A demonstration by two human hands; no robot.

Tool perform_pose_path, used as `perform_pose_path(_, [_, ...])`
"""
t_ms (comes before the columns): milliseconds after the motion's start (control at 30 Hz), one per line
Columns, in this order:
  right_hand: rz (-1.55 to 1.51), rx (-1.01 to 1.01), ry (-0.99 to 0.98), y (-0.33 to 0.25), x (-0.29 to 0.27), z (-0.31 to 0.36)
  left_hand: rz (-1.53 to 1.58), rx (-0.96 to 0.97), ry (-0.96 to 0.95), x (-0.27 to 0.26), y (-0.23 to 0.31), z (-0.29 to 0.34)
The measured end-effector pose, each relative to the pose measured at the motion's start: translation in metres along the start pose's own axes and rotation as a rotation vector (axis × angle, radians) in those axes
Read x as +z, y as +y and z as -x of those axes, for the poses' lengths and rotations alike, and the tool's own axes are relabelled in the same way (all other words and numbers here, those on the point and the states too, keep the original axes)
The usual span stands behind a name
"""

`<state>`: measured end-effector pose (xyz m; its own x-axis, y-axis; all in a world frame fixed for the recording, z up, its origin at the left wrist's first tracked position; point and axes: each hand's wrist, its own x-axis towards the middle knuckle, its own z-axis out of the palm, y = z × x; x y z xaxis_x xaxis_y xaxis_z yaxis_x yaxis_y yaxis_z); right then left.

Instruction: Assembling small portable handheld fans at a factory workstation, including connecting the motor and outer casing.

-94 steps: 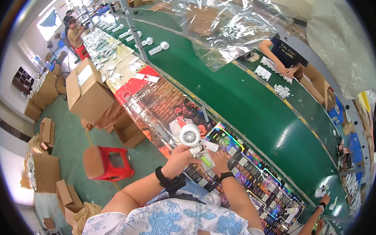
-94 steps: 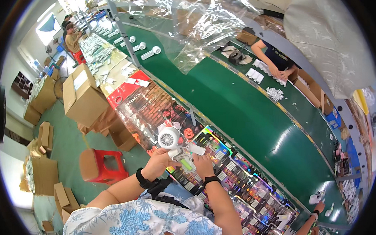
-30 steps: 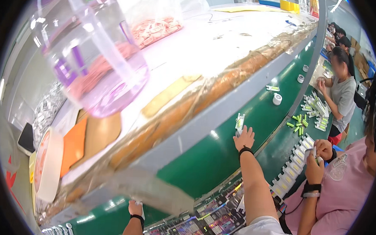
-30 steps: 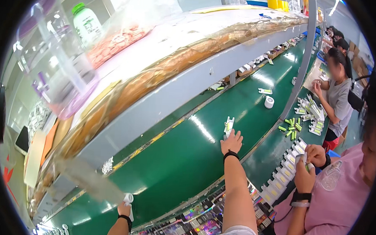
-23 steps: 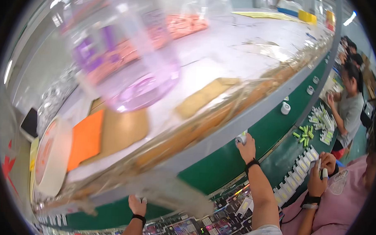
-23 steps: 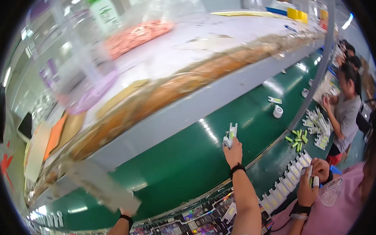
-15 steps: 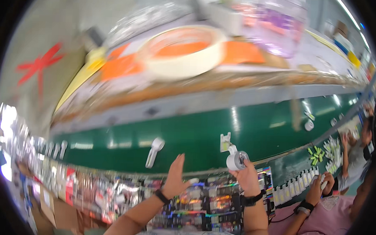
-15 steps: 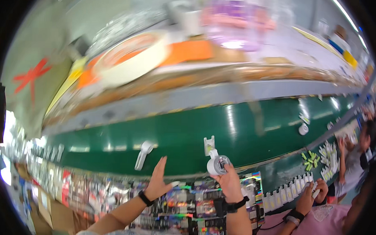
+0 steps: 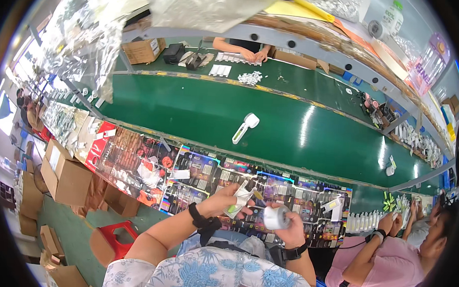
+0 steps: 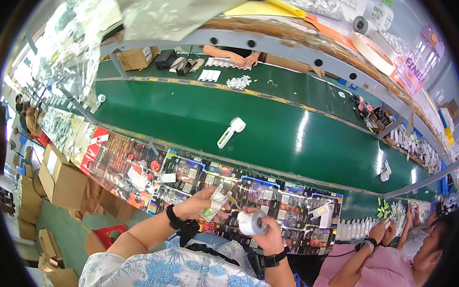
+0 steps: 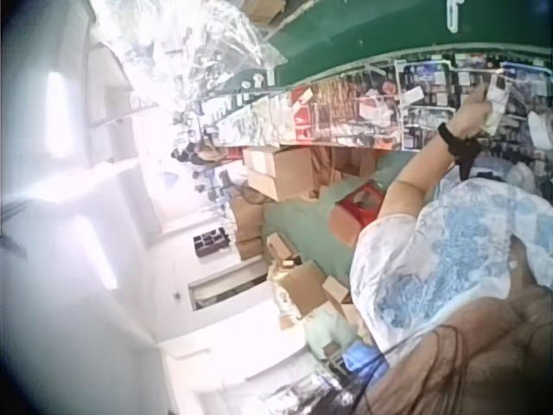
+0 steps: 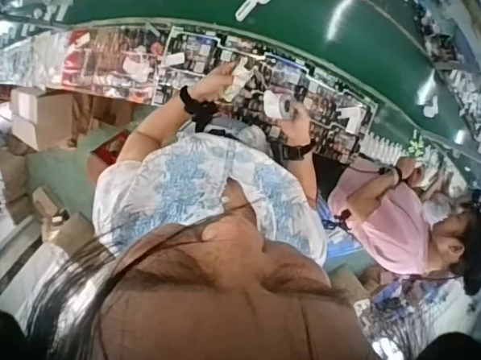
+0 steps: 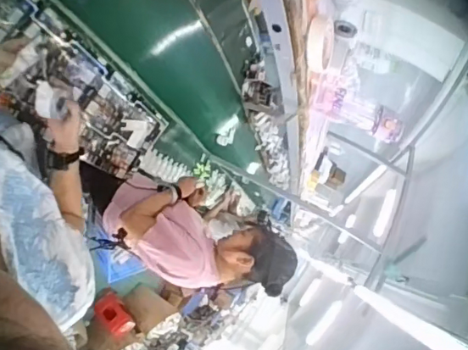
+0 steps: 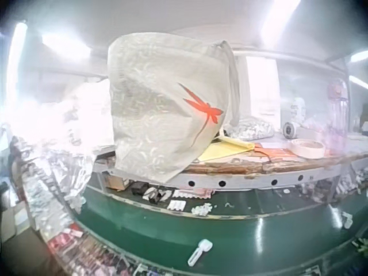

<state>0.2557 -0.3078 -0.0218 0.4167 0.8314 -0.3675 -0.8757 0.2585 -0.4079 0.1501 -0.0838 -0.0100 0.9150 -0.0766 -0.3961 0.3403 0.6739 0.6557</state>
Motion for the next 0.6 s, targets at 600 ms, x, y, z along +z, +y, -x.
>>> perform_pose_path(600, [0.874,0.063,-0.302,0.049,0.062,-0.019,-0.71,0.376,0.133,0.006,0.023,0.088])
